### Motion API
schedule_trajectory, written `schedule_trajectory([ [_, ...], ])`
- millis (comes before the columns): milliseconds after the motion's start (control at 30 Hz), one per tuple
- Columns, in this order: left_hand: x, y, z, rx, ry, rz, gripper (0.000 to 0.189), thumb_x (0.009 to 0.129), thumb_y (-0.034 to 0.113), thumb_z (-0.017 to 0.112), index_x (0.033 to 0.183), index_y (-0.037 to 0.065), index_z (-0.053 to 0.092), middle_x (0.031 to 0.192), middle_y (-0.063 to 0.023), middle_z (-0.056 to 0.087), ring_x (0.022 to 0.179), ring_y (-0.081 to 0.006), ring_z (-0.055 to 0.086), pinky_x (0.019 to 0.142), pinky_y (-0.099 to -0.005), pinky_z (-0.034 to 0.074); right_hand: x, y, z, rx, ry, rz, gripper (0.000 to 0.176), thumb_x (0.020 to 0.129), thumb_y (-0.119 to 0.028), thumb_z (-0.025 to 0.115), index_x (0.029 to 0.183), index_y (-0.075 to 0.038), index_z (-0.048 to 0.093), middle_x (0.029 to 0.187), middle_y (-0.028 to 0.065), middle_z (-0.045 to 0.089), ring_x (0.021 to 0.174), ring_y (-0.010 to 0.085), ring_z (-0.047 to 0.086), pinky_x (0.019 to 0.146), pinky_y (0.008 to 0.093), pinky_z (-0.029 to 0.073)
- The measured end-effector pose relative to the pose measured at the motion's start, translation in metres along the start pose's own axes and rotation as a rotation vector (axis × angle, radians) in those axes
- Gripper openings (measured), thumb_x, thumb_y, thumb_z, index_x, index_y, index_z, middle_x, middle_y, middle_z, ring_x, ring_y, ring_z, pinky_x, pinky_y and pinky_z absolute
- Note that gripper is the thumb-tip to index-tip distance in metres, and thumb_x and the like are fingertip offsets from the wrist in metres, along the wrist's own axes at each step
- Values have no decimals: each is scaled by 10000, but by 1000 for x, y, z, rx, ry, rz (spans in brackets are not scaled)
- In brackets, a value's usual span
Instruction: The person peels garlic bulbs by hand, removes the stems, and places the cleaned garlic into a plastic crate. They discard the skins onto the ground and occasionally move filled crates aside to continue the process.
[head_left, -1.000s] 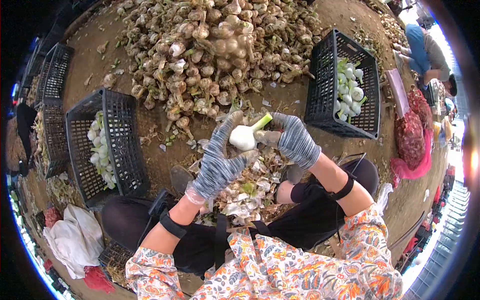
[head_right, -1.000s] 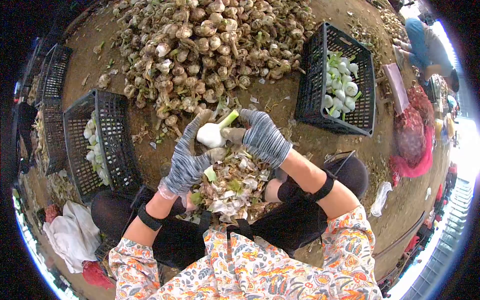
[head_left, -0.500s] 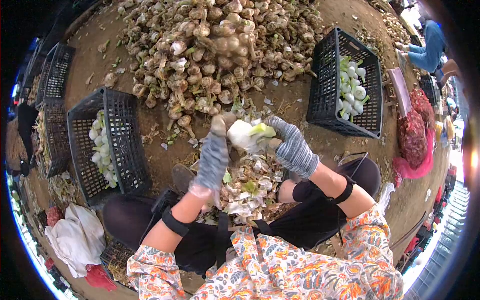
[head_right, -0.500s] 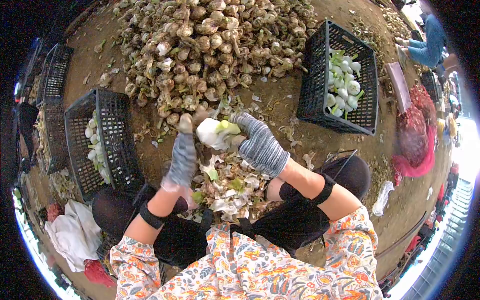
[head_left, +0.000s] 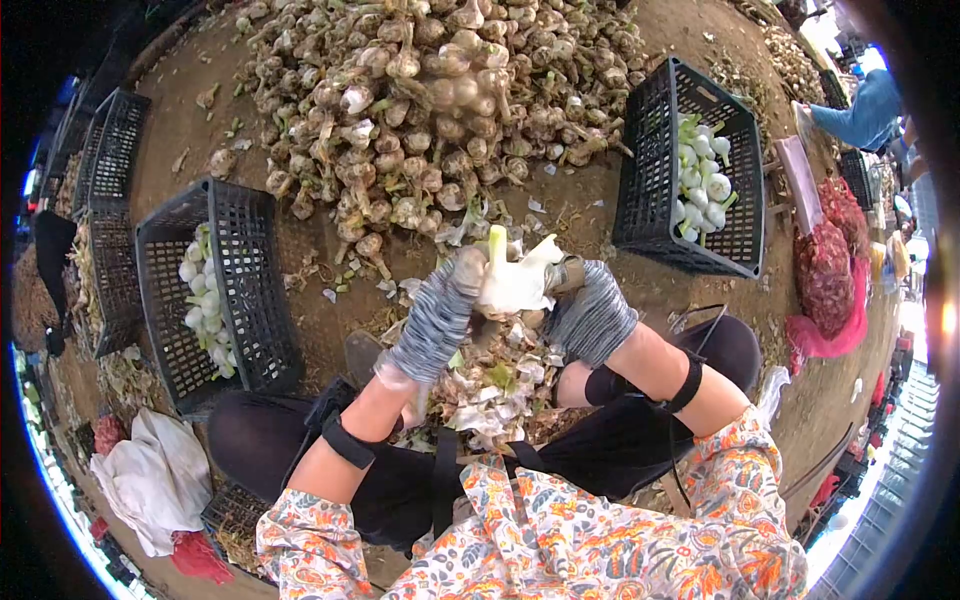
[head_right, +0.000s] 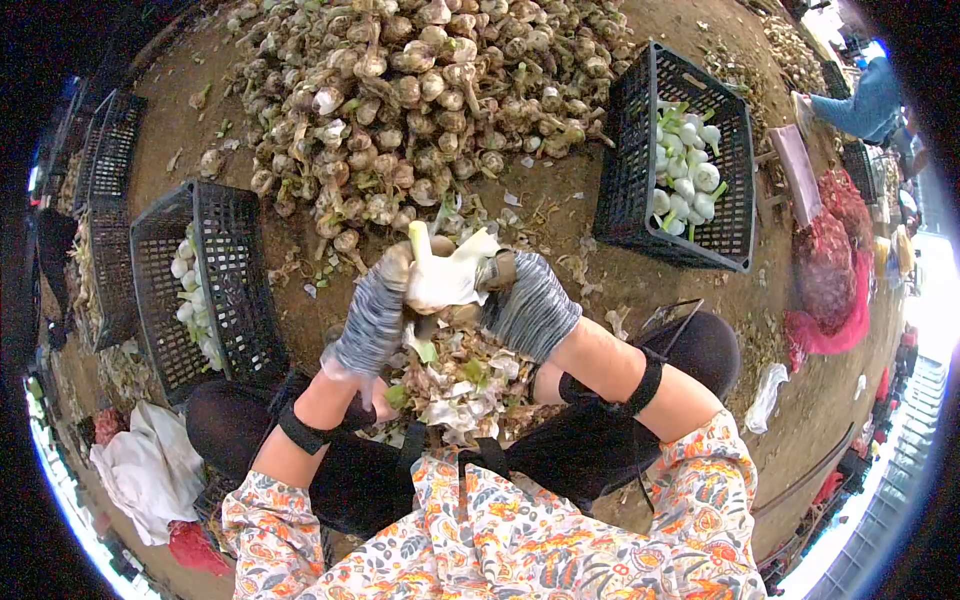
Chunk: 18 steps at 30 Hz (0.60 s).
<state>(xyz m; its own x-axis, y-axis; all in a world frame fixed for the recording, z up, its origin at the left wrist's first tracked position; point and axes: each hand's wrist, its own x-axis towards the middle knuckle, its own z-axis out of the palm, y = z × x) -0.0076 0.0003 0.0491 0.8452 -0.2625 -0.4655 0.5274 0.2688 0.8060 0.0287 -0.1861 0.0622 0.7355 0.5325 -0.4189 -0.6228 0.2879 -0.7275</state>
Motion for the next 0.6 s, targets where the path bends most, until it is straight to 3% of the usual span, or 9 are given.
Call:
schedule_trajectory([
  [33, 0, 2, 10, 109, 146, 383, 455, 844, 373, 556, 1144, 35, 508, 1043, -60, 571, 852, -122, 540, 780, -260, 449, 1, -1, -4, 448, 88, 258, 234, 765, -45, 569, 997, -15, 566, 848, 86, 621, 753, 173, 597, 688, 271, 487],
  [67, -1, 9, 8, 352, 321, 484, 401, 766, 232, 673, 1089, 30, 549, 1025, -59, 569, 860, -132, 533, 765, -268, 446, 0, -1, -4, 445, 88, 255, 234, 765, -45, 569, 997, -15, 566, 848, 86, 621, 753, 173, 597, 688, 271, 487],
  [133, -6, 18, 7, 834, 388, 774, 378, 695, 194, 727, 1014, 36, 602, 922, -73, 565, 810, -150, 562, 714, -255, 466, -2, 1, 1, -381, 219, -65, 209, 781, -38, 495, 972, -6, 573, 833, 102, 611, 725, 189, 584, 679, 270, 480],
  [200, -8, 19, 16, 675, 401, 660, 332, 700, 153, 717, 986, 26, 608, 913, -84, 568, 805, -165, 567, 720, -261, 465, -2, 5, 9, -590, 236, -212, 256, 738, 2, 461, 975, 24, 557, 892, 116, 587, 769, 192, 568, 707, 280, 470],
  [267, -8, 16, 19, 510, 414, 545, 287, 705, 113, 706, 959, 17, 615, 903, -96, 571, 799, -181, 572, 725, -266, 464, 1, 4, 9, -1163, 131, -786, 313, 691, 2, 481, 995, 49, 541, 966, 131, 555, 837, 154, 539, 738, 280, 456],
  [333, -5, 14, 13, 613, 386, 576, 227, 721, 64, 677, 932, 10, 614, 881, -101, 576, 783, -179, 573, 726, -267, 463, 0, -2, 12, -1124, 87, -775, 368, 654, 13, 493, 1018, 54, 536, 1031, 139, 523, 897, 153, 515, 766, 282, 446],
  [400, -5, 15, 10, 607, 368, 591, 186, 736, 46, 657, 911, 5, 609, 868, -96, 581, 789, -163, 571, 728, -267, 462, -2, -6, 14, -642, 64, -349, 438, 823, -321, 552, 1086, 27, 515, 1040, 124, 561, 936, 215, 557, 821, 320, 440],
  [500, -7, 12, 5, 270, 257, 366, 128, 766, 78, 645, 878, 39, 598, 868, -37, 584, 814, -115, 546, 751, -239, 438, 2, -12, 4, -158, 18, -30, 420, 775, -186, 573, 1126, 34, 499, 1078, 156, 565, 962, 239, 572, 847, 323, 461],
  [600, -6, 17, -4, 450, 143, 547, 116, 765, 61, 634, 874, 42, 599, 881, -47, 581, 828, -125, 548, 760, -248, 438, 10, -16, 3, 163, 34, 115, 384, 706, -43, 439, 1071, 47, 519, 987, 156, 592, 893, 224, 598, 791, 332, 514],
])
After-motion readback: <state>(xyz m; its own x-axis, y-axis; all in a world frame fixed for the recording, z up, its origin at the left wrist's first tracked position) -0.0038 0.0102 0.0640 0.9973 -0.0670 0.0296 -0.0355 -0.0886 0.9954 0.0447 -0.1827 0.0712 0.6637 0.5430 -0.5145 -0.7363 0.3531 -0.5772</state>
